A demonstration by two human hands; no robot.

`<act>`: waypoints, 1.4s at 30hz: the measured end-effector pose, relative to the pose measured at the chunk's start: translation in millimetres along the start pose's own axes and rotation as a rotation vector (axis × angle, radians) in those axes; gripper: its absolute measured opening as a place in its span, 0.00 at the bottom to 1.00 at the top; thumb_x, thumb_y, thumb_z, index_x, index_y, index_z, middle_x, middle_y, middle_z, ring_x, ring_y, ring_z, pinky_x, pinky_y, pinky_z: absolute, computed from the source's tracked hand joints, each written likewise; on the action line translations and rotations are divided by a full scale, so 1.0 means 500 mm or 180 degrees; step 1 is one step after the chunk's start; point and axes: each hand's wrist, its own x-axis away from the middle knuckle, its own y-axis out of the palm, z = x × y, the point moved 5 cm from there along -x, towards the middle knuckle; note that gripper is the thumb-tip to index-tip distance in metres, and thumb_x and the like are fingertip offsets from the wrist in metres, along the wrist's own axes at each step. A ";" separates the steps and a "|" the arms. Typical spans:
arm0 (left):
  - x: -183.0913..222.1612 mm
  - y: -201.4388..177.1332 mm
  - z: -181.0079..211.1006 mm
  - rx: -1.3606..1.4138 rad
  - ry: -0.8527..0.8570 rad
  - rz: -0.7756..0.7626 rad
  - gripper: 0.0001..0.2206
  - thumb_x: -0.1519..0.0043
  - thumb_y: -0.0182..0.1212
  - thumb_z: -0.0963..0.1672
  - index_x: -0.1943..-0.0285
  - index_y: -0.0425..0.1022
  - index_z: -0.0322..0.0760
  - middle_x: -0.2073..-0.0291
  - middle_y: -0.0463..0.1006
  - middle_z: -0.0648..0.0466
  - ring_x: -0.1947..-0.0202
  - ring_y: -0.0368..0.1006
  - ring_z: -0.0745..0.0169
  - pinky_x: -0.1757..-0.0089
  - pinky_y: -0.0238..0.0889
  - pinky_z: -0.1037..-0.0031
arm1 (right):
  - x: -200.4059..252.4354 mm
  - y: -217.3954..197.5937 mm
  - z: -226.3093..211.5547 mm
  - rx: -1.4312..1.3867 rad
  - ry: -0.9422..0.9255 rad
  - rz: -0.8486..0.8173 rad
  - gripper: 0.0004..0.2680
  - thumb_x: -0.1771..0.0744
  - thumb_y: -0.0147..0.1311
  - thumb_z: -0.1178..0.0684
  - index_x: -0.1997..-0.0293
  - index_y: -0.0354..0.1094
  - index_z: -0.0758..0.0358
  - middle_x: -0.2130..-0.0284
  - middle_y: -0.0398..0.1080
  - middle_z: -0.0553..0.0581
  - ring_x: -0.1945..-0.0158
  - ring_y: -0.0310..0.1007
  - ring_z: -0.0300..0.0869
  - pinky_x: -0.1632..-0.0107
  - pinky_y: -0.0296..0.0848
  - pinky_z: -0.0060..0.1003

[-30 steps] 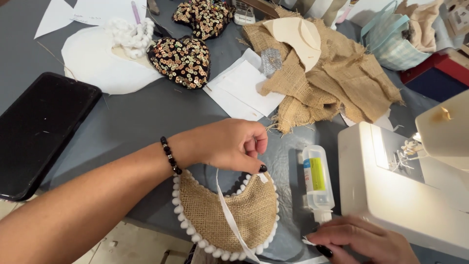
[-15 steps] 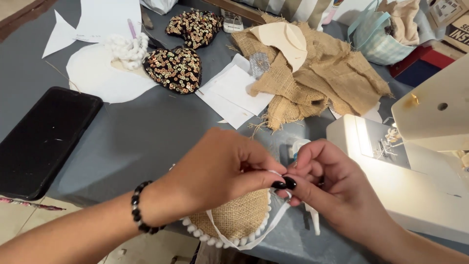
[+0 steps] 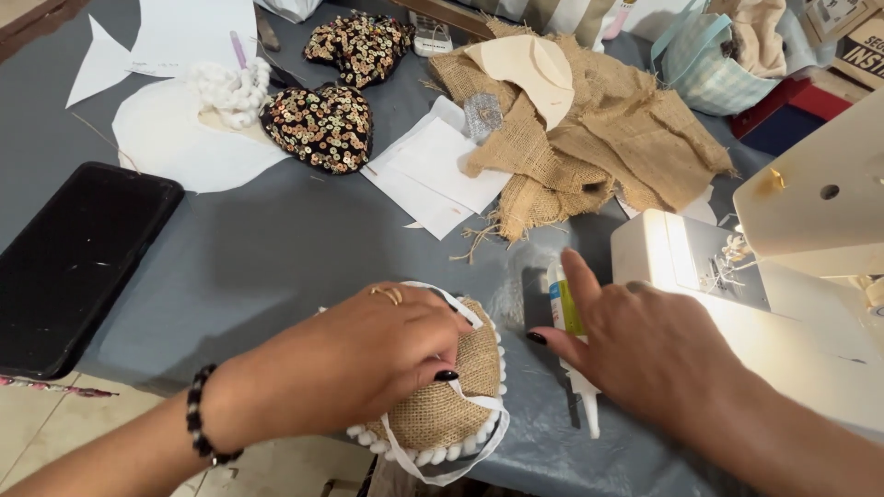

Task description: Assembling a small decorative fabric item using glue, ribbon, and scissors.

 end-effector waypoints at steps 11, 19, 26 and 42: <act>0.029 0.026 0.047 -0.0710 0.0419 0.0630 0.08 0.33 0.53 0.38 0.65 0.62 0.34 0.74 0.72 0.44 0.69 0.70 0.41 0.57 0.63 0.57 | 0.006 -0.024 0.020 -0.1982 -0.0075 -0.0054 0.22 0.38 0.57 0.37 0.37 0.63 0.41 0.72 0.82 0.45 0.75 0.80 0.39 0.71 0.78 0.37; 0.031 0.026 0.048 -0.0513 0.0474 0.0635 0.08 0.37 0.54 0.35 0.66 0.60 0.33 0.75 0.71 0.43 0.69 0.69 0.42 0.61 0.63 0.57 | -0.032 -0.048 0.009 -0.6790 -0.1415 0.1429 0.12 0.38 0.57 0.54 0.52 0.66 0.63 0.61 0.69 0.56 0.61 0.70 0.43 0.52 0.70 0.37; 0.027 0.042 0.035 -0.0759 0.0301 0.0453 0.06 0.37 0.53 0.37 0.65 0.61 0.36 0.74 0.71 0.47 0.71 0.69 0.45 0.68 0.61 0.58 | -0.119 -0.071 -0.051 -0.7120 -0.1585 0.2241 0.16 0.40 0.71 0.40 0.61 0.69 0.57 0.73 0.68 0.48 0.68 0.73 0.37 0.63 0.75 0.32; 0.022 0.042 0.033 -0.0646 0.0324 0.0380 0.07 0.32 0.51 0.39 0.64 0.62 0.37 0.71 0.72 0.48 0.68 0.70 0.48 0.64 0.62 0.61 | -0.107 -0.082 -0.081 -0.5905 -0.1039 0.2708 0.15 0.38 0.63 0.37 0.71 0.65 0.57 0.80 0.62 0.45 0.73 0.60 0.33 0.69 0.59 0.29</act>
